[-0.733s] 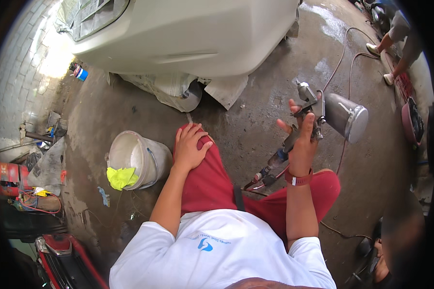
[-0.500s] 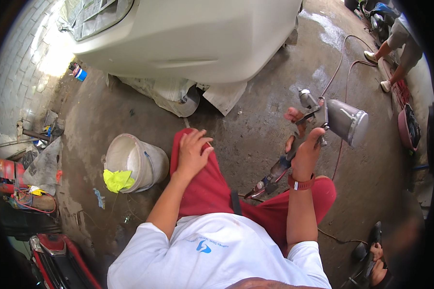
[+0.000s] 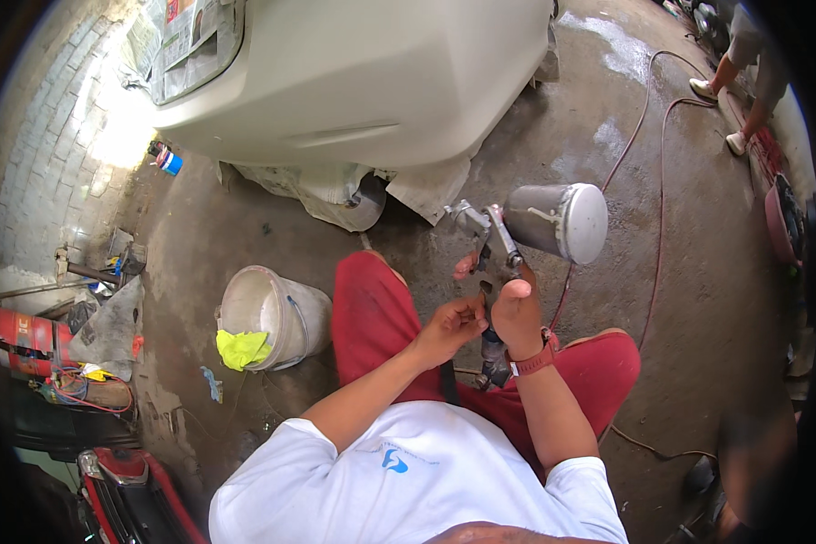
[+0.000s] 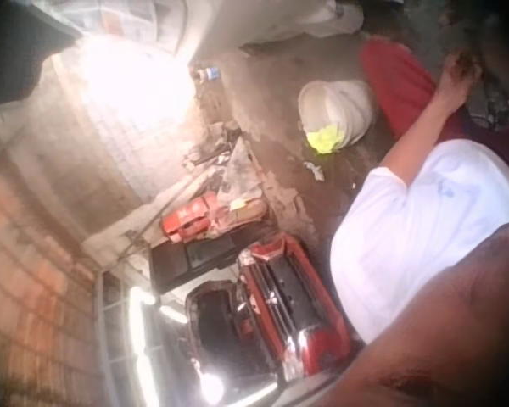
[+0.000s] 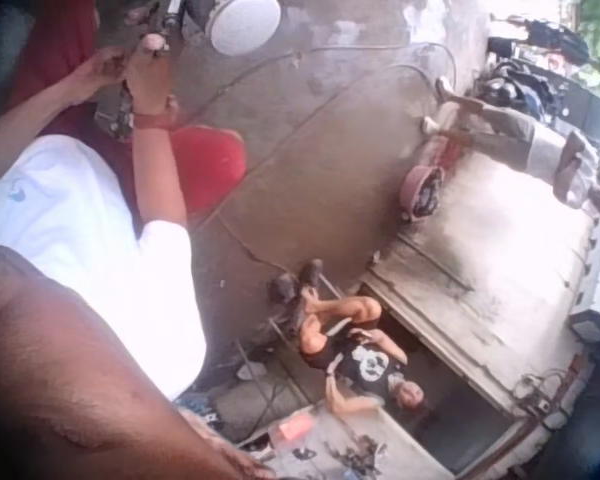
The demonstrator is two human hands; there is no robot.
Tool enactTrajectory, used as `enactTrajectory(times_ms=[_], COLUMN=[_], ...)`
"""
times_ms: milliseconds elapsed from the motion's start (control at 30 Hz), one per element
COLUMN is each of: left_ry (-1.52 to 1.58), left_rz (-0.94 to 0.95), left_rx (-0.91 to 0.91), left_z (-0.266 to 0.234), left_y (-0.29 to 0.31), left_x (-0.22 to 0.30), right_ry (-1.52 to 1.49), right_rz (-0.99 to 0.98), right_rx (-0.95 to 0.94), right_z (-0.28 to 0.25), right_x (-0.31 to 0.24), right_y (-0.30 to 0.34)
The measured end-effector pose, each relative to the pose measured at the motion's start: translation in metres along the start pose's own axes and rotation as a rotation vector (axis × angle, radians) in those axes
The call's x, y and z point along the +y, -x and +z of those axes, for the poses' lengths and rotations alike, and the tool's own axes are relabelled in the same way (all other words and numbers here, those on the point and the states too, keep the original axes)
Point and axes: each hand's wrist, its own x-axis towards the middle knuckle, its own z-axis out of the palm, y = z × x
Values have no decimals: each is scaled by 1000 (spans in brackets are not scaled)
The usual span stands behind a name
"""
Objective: The person sands a white car bumper with a sanding block, wipes it with a yellow cloth, and then sprays it with a paint gun. The person works on the lower edge of the bumper while sitting on the floor.
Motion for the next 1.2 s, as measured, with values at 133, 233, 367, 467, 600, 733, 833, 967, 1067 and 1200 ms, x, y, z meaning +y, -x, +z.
enactTrajectory(times_ms=[133, 233, 367, 467, 600, 733, 833, 967, 1067, 1200], left_ry=[-57, -156, -223, -627, -1741, -1810, -1828, -1867, -1860, -1852], left_rz=[65, 97, 12, 3, 5, -18, 28, 23, 8, 5], left_rx=[-29, -45, -46, 33, 52, 447, 506, 506, 492, 502], left_z=[-1, 0, 1, -12, -66, -102, -107, -99, -94, -92], left_y=[1, 0, 7, 23, 47, 46, 40, 35, 34, 32], left_x=[-4, -4, 8, 31, 72, 61, 49, 49, 53, 52], right_ry=[-17, -26, 1, -38, 18, 37, 16, 53, 38, 2], right_rz=[9, 31, 25, 115, 79, 60, 92, 47, 42, 65], right_rx=[5, 33, 83, 99, 205, 245, 225, 204, 180, 122], right_z=[7, 10, 9, 3, 3, 0, -4, 1, 8, 13], right_x=[-5, -11, -19, -29, -39, -44, -41, -27, -18, -13], right_y=[3, 6, 9, 14, 17, 15, 14, 11, 13, 15])
